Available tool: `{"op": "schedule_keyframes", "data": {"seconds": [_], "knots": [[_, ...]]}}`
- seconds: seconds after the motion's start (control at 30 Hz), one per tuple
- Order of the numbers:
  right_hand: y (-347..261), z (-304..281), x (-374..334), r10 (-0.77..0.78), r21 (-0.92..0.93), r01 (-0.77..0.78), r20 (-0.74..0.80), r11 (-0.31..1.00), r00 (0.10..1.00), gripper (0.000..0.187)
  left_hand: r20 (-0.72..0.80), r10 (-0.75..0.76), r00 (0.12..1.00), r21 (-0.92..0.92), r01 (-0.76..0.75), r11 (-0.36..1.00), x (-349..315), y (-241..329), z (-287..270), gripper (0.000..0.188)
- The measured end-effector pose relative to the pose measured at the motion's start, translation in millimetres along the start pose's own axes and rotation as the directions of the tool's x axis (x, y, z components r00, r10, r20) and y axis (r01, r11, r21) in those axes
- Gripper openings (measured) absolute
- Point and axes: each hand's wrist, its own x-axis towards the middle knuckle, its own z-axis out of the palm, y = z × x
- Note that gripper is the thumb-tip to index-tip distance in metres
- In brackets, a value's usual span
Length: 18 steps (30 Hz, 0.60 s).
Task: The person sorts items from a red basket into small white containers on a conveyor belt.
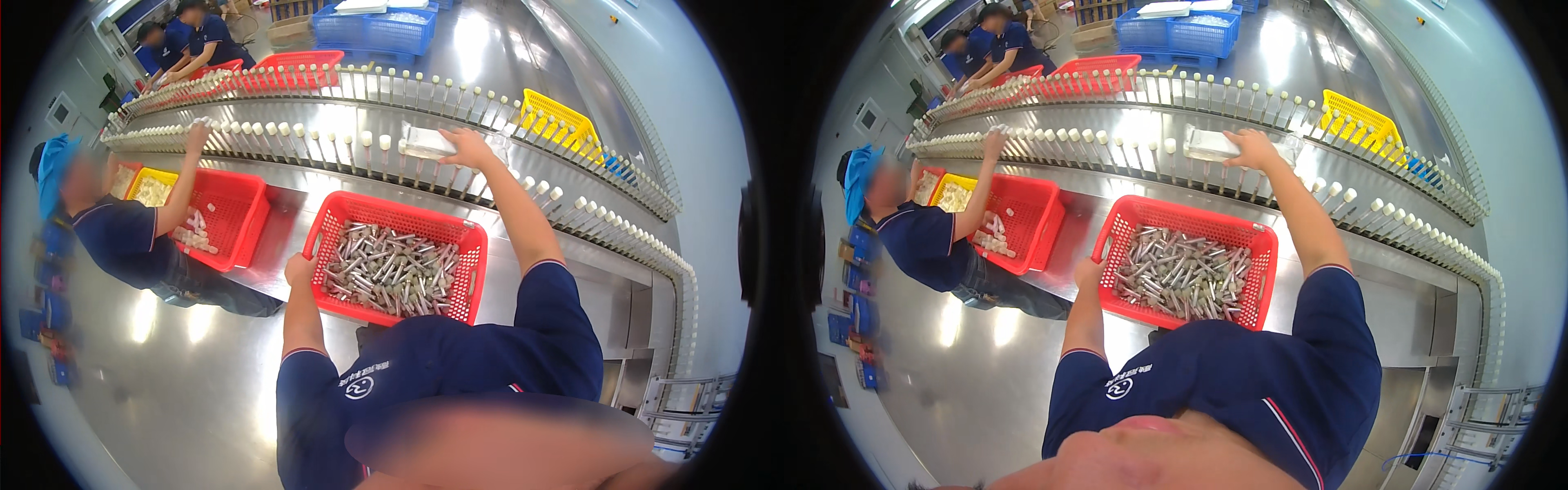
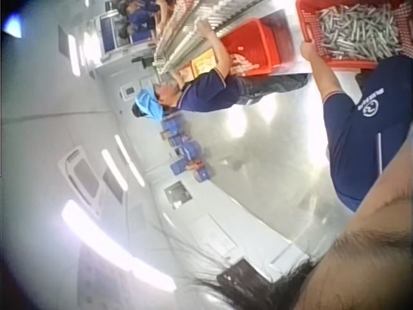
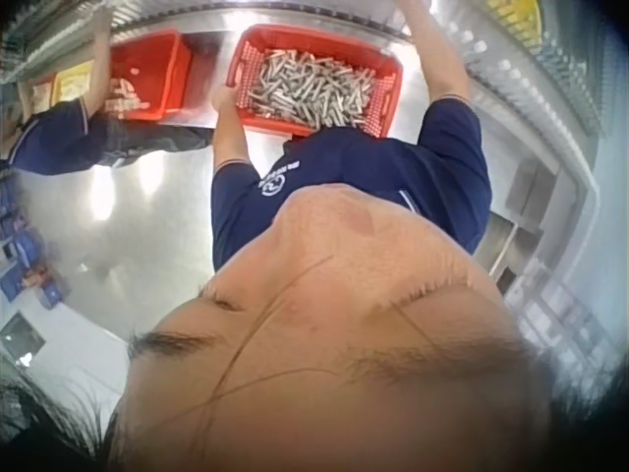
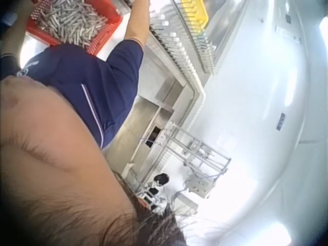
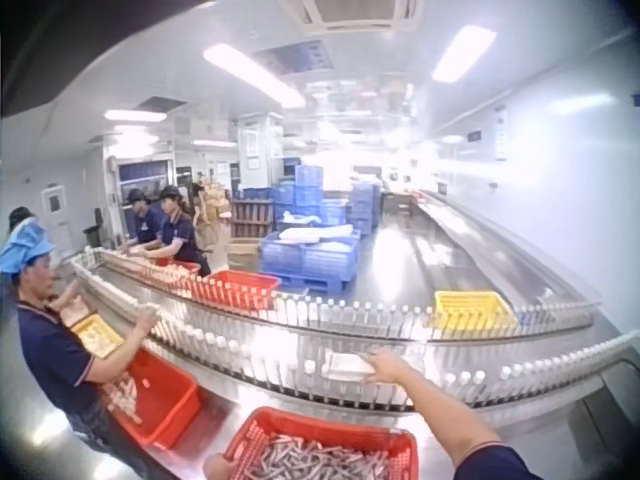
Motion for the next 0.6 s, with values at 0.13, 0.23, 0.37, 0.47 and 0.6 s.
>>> {"op": "schedule_keyframes", "data": {"seconds": [0.13,0.23,0.37,0.47,0.6], "knots": [[-1.9,-8.9,-19.9,0.055,0.014,-0.055,0.026,0.998,0.998,0.083,-0.019,0.005,1.0,-0.02,-0.005,1.0,3.2,-8.1,4.8,0.047],[9.1,-13.0,-32.2,0.047,0.034,-0.048,0.023,0.998,0.999,0.082,0.012,0.003,1.0,-0.033,-0.002,0.999,1.7,-5.9,1.4,0.048],[41.1,-21.2,-42.6,0.049,0.084,-0.057,0.089,0.995,0.995,0.085,0.02,0.034,0.999,-0.024,-0.033,0.999,5.5,-1.1,0.7,0.046],[40.7,-46.7,-34.2,0.143,0.09,-0.155,0.127,0.984,0.982,0.082,0.028,0.034,0.999,-0.018,-0.034,0.999,8.5,-9.7,3.3,0.045],[17.3,-56.6,-6.5,0.158,0.191,-0.152,-0.016,0.97,0.987,0.082,0.044,0.003,0.999,-0.053,-0.001,0.999,2.9,-0.1,-6.1,0.045]]}}
